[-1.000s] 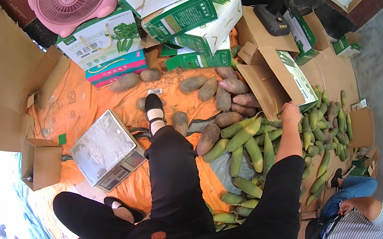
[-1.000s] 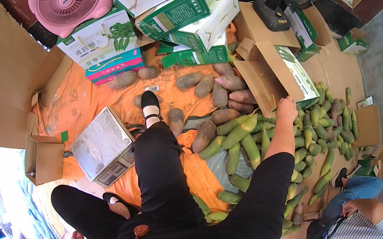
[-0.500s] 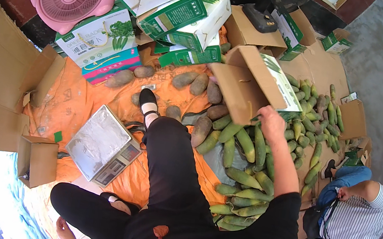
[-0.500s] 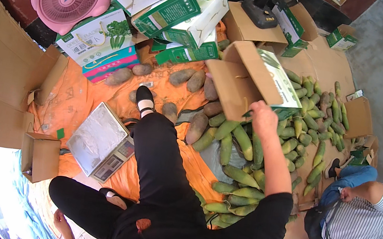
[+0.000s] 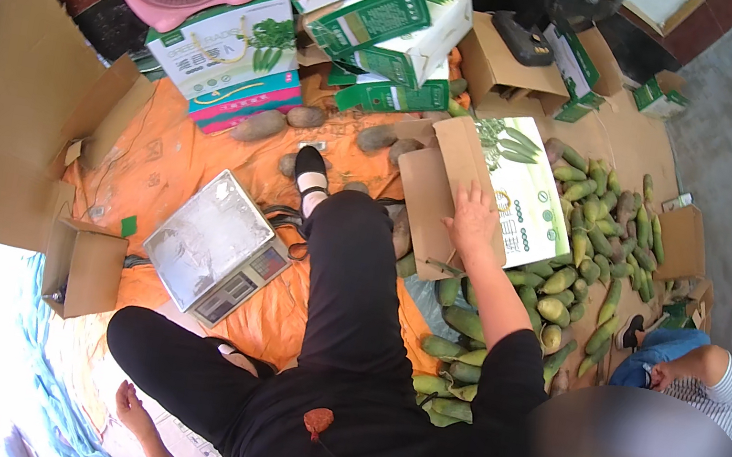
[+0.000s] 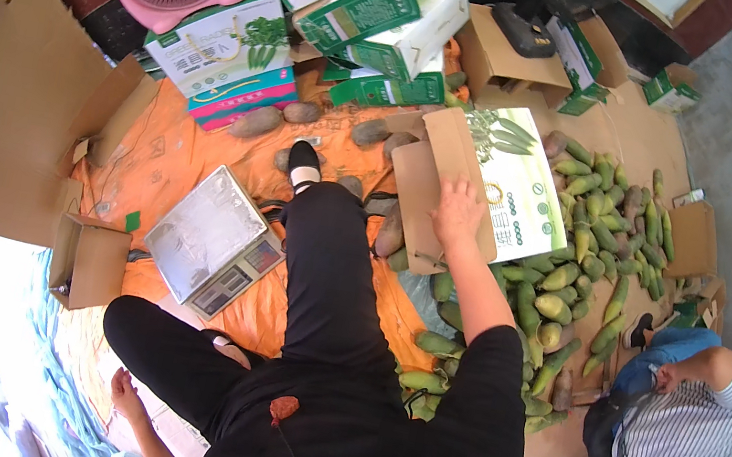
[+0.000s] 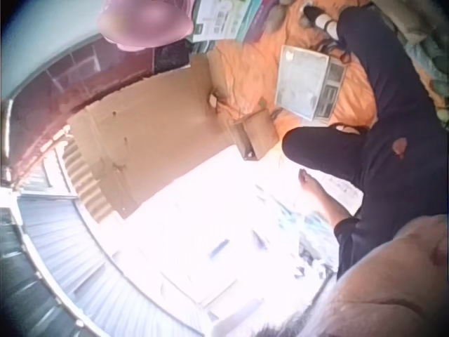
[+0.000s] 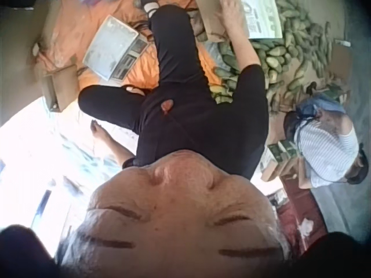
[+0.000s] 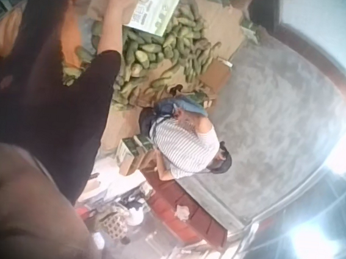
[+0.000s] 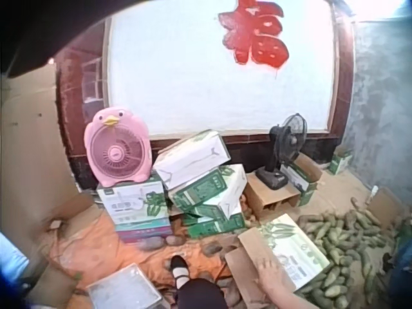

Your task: Sorting green gourds from a pile on the floor into a box and weighing it.

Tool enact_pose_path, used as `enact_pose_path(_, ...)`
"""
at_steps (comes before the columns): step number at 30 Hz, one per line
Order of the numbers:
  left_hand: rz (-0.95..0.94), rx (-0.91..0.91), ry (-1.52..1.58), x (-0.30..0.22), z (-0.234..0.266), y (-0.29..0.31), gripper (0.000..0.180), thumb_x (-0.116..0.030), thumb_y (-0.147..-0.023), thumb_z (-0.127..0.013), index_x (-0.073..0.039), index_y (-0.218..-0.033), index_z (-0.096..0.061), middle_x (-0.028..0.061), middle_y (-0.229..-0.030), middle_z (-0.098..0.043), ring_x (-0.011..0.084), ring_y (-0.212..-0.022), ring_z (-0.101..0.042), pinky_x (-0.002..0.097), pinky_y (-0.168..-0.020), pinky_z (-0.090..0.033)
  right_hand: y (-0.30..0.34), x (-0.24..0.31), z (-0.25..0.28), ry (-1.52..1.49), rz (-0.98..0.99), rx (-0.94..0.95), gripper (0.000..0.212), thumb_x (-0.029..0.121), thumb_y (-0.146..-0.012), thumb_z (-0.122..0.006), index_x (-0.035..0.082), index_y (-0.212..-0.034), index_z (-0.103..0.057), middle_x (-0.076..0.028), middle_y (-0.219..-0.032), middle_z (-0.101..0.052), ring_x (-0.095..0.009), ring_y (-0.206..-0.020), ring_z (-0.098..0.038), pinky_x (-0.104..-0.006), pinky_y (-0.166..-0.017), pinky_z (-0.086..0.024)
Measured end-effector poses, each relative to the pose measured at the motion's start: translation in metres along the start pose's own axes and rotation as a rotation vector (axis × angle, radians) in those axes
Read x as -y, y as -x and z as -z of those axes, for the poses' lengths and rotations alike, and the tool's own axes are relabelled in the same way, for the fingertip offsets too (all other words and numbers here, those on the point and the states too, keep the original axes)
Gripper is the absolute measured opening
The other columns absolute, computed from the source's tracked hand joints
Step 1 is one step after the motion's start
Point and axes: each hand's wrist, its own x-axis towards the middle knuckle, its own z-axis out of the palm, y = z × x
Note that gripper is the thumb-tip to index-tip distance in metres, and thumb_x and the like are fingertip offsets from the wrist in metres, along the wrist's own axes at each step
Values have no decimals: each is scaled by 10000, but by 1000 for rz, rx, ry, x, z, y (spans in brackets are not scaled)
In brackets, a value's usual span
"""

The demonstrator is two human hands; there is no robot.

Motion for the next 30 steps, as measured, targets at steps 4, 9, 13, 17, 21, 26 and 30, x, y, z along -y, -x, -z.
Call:
enact_pose_path(4,-67,-43,-23,9,18,16,251,-93,-923,-522,-14,-1148,-601,77,-1026,-643,133,-908,-602,244,-697,-456,3,-5,-37,156,-91,101,773,283,-728,-746,149,-1386,-365,-107,-1417,-373,-255,-1310,-357,-543,-946,-397)
enact_pose_path(9,9,-57,-21,5,35,24,246,-116,-926,-527,-37,-1144,-610,66,-1018,-645,135,-912,-603,248,-701,-463,-6,-10,-59,326,-234,143,575,226,-845,-570,88,-1372,-386,-112,-1428,-355,-354,-1316,-330,-572,-821,-495)
enact_pose_path(13,-10,-96,64,-4,22,18,247,-123,-930,-524,-38,-1145,-611,71,-1010,-648,143,-906,-608,249,-697,-464,-6,-43,-53,353,-254,39,524,114,-849,-523,58,-1352,-387,-135,-1415,-357,-353,-1269,-378,-502,-807,-519)
enact_pose_path(17,-90,-73,41,-15,14,10,253,-104,-935,-504,-2,-1146,-601,98,-998,-652,169,-906,-622,266,-735,-482,3,-90,-44,343,-242,-23,518,76,-841,-520,60,-1343,-392,-122,-1379,-403,-335,-1216,-443,-447,-834,-515)
enact_pose_path(21,-135,-94,76,-20,13,7,235,-54,-930,-494,31,-1122,-598,107,-986,-654,175,-897,-628,286,-802,-499,12,-131,-38,429,-241,-84,458,107,-880,-479,94,-1335,-421,-95,-1280,-497,-264,-1101,-544,-400,-798,-517)
enact_pose_path(26,-157,-105,67,-22,13,10,214,-16,-911,-508,30,-1090,-617,113,-987,-654,170,-901,-631,283,-804,-508,17,-144,-21,459,-149,-157,412,93,-871,-488,88,-1283,-461,-83,-1173,-553,-248,-1007,-590,-372,-732,-525)
enact_pose_path(30,-175,-100,76,-35,8,12,207,4,-906,-509,37,-1076,-621,109,-986,-656,172,-898,-636,283,-808,-516,7,-151,26,476,-267,-97,250,74,-865,-509,107,-1109,-551,-67,-1022,-632,-258,-938,-632,-433,-742,-515)
